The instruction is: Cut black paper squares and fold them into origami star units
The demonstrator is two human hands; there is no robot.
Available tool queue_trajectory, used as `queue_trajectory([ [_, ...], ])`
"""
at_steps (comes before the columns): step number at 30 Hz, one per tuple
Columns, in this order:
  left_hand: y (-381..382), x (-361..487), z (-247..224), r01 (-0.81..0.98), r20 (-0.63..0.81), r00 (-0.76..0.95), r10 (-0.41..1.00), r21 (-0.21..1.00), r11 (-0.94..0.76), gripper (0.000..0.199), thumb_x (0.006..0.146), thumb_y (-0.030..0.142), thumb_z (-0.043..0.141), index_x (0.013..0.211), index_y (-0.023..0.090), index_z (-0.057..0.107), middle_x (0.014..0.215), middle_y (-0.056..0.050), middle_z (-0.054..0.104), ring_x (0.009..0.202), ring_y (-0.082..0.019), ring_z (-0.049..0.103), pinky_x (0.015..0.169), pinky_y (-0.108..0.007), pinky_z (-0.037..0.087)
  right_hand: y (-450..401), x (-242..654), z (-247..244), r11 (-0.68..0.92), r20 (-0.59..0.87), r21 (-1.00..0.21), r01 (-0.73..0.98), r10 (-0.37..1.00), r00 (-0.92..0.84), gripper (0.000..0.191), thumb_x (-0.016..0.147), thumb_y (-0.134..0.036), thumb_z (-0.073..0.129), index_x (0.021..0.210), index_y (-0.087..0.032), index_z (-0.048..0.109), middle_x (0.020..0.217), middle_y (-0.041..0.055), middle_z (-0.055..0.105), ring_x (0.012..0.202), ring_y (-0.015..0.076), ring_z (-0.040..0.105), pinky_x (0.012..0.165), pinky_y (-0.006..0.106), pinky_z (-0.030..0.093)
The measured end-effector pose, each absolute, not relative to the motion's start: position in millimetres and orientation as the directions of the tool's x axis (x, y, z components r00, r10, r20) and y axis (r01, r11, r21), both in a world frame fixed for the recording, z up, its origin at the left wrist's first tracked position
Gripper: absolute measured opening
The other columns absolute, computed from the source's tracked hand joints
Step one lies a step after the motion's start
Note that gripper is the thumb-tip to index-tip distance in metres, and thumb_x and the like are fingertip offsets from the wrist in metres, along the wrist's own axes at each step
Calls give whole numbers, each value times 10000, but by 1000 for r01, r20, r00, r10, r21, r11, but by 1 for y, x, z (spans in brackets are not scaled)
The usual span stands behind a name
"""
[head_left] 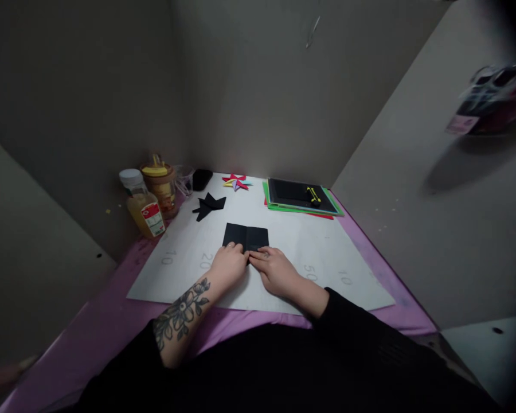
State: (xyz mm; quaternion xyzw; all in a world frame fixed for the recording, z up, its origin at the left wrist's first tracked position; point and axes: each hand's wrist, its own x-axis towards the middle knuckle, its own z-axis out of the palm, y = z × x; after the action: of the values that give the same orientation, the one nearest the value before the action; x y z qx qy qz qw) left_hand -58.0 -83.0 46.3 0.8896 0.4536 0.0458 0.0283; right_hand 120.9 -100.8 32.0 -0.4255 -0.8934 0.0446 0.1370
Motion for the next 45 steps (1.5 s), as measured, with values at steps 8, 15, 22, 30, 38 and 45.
queue_trajectory([
  [8, -84, -54, 54, 801, 37, 595, 803, 55, -596, 337, 856, 159, 407, 1075, 141, 662, 862, -147, 598, 863, -272, 524, 693, -361, 383, -92, 140, 33, 425, 75, 8, 905, 903, -424, 462, 790, -136, 444, 1226, -201, 585, 1358, 77, 516, 1253, 332, 383, 977, 508, 281],
  [15, -64, -71, 51, 780, -91, 621, 779, 172, -602, 432, 847, 182, 414, 1227, 272, 599, 906, -94, 603, 785, -203, 559, 636, -277, 382, -89, 140, 33, 460, 101, 34, 887, 881, -461, 420, 810, -121, 415, 1179, -162, 611, 1405, 96, 458, 1302, 321, 332, 1023, 513, 251],
  [22, -35, -81, 53, 716, -271, 694, 667, 352, -602, 451, 813, 134, 440, 1198, 281, 625, 966, -60, 670, 785, -170, 584, 692, -232, 389, -106, 120, 35, 534, -4, -48, 844, 845, -535, 499, 816, -101, 428, 1301, -172, 520, 1389, 157, 458, 1299, 332, 366, 1028, 496, 277],
  [30, -27, -85, 47, 643, -227, 752, 619, 460, -613, 418, 809, 137, 450, 1147, 270, 656, 981, -47, 696, 779, -155, 573, 727, -225, 396, -109, 118, 31, 576, -60, -138, 806, 807, -587, 522, 851, -107, 428, 1330, -308, 481, 1527, 92, 228, 1385, 324, 216, 1060, 535, 227],
  [38, -39, -86, 51, 686, -191, 719, 669, 351, -637, 477, 759, 97, 442, 1131, 301, 659, 926, -32, 652, 777, -160, 567, 663, -227, 384, -105, 125, 17, 669, 9, -220, 710, 729, -684, 524, 869, -90, 414, 1335, -322, 469, 1526, 77, 230, 1391, 266, 226, 1069, 516, 256],
  [45, -56, -86, 45, 746, -102, 646, 756, 294, -598, 466, 840, 171, 410, 1245, 330, 578, 885, -35, 575, 749, -152, 558, 631, -231, 378, -101, 125, 15, 628, 1, -199, 752, 768, -641, 652, 752, -27, 409, 1399, -97, 376, 1438, 149, 390, 1355, 250, 317, 1074, 417, 321],
])
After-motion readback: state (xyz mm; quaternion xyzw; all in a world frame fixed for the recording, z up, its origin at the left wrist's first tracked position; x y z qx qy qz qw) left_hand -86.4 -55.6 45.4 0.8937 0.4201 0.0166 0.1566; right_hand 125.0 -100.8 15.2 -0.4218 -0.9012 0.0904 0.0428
